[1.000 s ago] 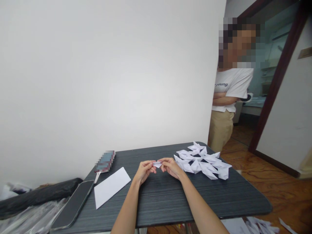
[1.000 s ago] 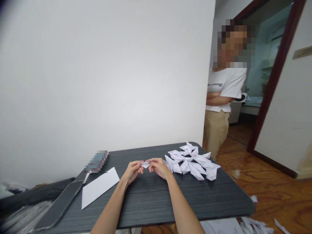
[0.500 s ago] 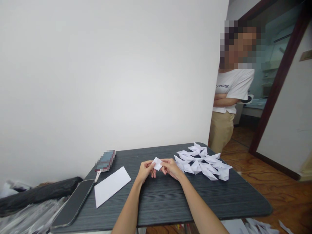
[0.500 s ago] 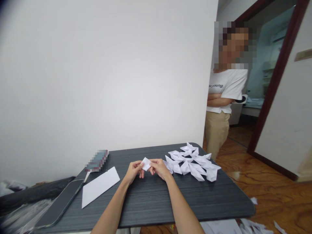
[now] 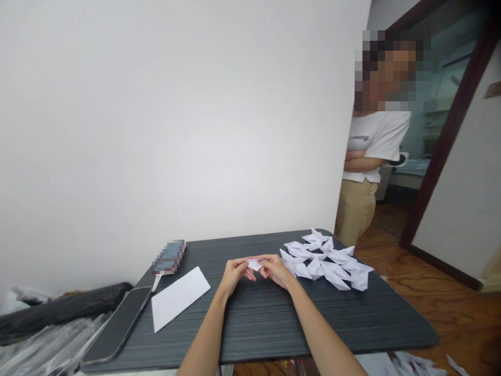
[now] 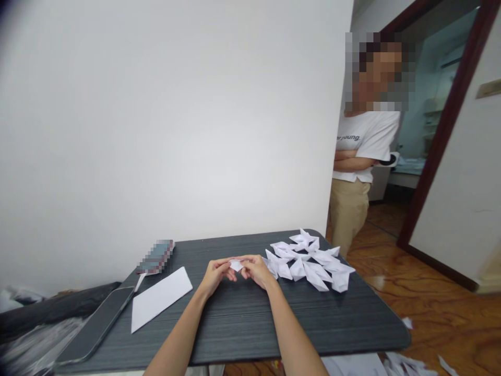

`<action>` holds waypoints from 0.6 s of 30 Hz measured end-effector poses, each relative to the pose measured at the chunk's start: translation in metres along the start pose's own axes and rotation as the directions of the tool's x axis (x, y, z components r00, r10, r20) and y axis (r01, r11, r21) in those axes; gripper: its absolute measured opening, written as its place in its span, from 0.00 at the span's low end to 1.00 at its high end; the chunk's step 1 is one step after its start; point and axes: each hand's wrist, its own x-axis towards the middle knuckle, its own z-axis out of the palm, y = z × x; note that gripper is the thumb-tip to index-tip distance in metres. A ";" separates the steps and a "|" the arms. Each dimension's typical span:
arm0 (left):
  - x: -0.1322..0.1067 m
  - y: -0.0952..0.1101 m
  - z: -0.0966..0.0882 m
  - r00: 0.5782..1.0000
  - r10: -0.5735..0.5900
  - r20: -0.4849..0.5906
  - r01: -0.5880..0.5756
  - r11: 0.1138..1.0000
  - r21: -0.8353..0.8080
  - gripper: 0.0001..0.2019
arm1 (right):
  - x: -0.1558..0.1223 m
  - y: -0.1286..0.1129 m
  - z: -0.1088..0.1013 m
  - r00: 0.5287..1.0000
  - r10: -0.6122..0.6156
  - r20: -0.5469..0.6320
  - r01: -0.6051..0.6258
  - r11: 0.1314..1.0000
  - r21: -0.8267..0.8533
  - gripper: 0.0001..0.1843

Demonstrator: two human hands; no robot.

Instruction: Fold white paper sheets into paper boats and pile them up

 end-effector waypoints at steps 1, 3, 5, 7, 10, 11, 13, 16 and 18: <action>0.000 0.001 -0.002 1.000 0.006 -0.026 -0.006 1.000 -0.007 0.18 | 0.000 -0.001 -0.001 1.000 -0.005 0.001 0.005 1.000 0.014 0.14; 0.000 0.002 -0.005 0.996 0.031 -0.082 -0.033 0.999 -0.033 0.16 | -0.001 -0.003 -0.002 1.000 -0.018 -0.010 0.018 0.999 0.039 0.13; 0.000 0.002 -0.008 0.993 0.041 -0.111 -0.049 0.996 -0.068 0.13 | -0.002 -0.004 -0.002 0.999 -0.024 -0.021 0.025 0.998 0.049 0.12; 0.001 0.002 -0.008 0.995 0.000 -0.102 -0.009 0.995 -0.095 0.15 | -0.003 -0.004 -0.001 1.000 -0.018 -0.009 0.019 0.999 0.039 0.12; 0.002 0.000 -0.003 0.993 -0.114 -0.031 0.111 0.991 -0.080 0.20 | -0.002 -0.001 0.002 0.999 0.008 0.043 -0.008 1.000 -0.008 0.12; 0.002 -0.001 -0.001 0.990 -0.139 -0.005 0.138 0.989 -0.061 0.22 | -0.001 0.001 0.003 0.998 0.012 0.054 -0.011 1.000 -0.027 0.12; 0.001 -0.002 0.003 0.987 -0.155 0.030 0.156 0.988 -0.023 0.23 | 0.001 0.005 0.002 0.998 0.013 0.055 -0.009 0.997 -0.074 0.12; 0.000 -0.003 0.004 0.989 -0.146 0.037 0.145 0.989 0.014 0.22 | 0.004 0.012 -0.002 1.000 0.005 0.029 -0.001 0.989 -0.147 0.13; 0.000 -0.005 0.002 0.990 -0.134 0.033 0.133 0.991 0.028 0.21 | 0.006 0.016 -0.005 1.000 0.004 0.020 0.000 0.982 -0.191 0.14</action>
